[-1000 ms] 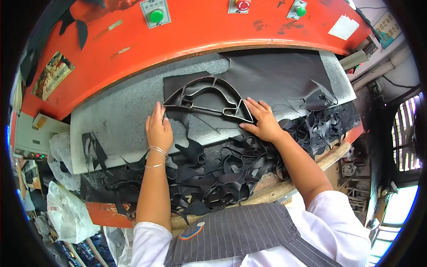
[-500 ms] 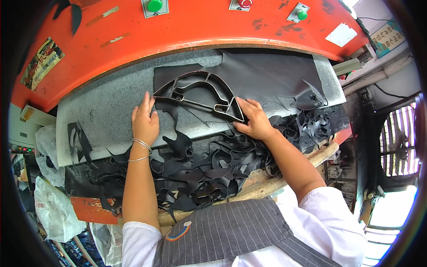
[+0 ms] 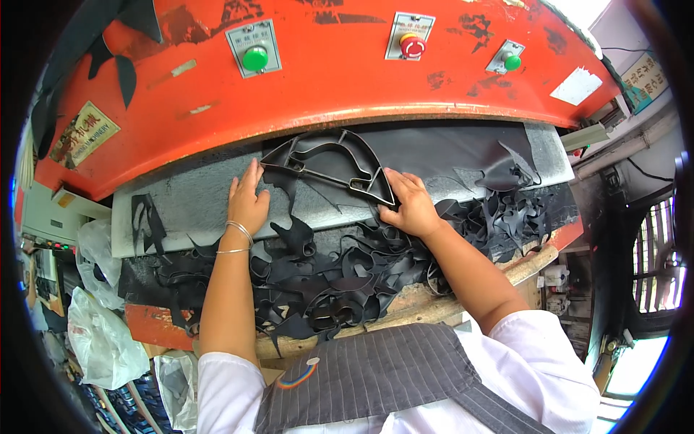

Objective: Cutting out shoe components from a sheet of leather using a metal die and a hydraulic press.

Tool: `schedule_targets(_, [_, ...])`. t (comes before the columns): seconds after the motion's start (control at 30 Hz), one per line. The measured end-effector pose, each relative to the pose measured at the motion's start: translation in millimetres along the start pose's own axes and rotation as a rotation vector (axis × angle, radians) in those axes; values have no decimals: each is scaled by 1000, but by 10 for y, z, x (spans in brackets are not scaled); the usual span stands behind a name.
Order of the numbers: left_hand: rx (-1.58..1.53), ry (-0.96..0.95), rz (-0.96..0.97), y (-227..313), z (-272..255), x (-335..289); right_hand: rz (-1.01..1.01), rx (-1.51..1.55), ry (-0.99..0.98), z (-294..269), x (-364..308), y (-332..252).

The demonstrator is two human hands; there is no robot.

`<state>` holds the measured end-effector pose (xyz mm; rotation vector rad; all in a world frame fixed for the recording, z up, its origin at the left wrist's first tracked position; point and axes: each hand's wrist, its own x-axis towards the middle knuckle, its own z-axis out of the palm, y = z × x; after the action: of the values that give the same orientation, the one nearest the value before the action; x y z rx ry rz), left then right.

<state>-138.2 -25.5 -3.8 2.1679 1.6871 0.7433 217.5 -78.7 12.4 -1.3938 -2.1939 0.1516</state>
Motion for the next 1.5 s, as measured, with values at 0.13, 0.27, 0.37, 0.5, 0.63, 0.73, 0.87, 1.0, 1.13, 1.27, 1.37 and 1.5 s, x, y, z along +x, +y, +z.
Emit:
schedule_targets(0.13, [-210,135,-100,82,-102,-113,55,19,-52,-360,-45,-174])
schedule_targets(0.27, [-484,444,-146,450,-169,-296,360,684,664,-899,-171,199])
schedule_targets(0.37, [-609,510,-52,1347,-544,-347,327,523,1103,-1643,159,285])
schedule_targets(0.5, [-199,941,511,2029,-888,-463,283,95,1448,-2182,352,545])
schedule_targets(0.63, [158,897,592,2095,-957,-454,347,-65,1439,-2155,370,780])
schedule_targets(0.73, [349,683,516,2190,-1143,-584,366,-13,1333,-2232,144,565])
schedule_targets(0.87, [-140,537,402,2218,-1007,-1140,146,-7,1098,-1906,-433,226])
schedule_targets(1.0, [-150,59,221,1982,-413,-2167,-171,132,430,-996,-1453,-565])
schedule_targets(1.13, [-81,-44,173,2045,-218,-2700,-287,107,-182,-781,-2043,-1374])
schedule_targets(1.27, [-38,104,196,2077,-19,-2890,-213,-64,-222,-520,-2160,-1573])
schedule_targets(1.37, [-1,147,211,2045,56,-2887,-141,-23,-218,-521,-2130,-1585])
schedule_targets(1.5, [-26,116,198,1976,10,-2809,-114,-19,-242,-523,-2027,-1579])
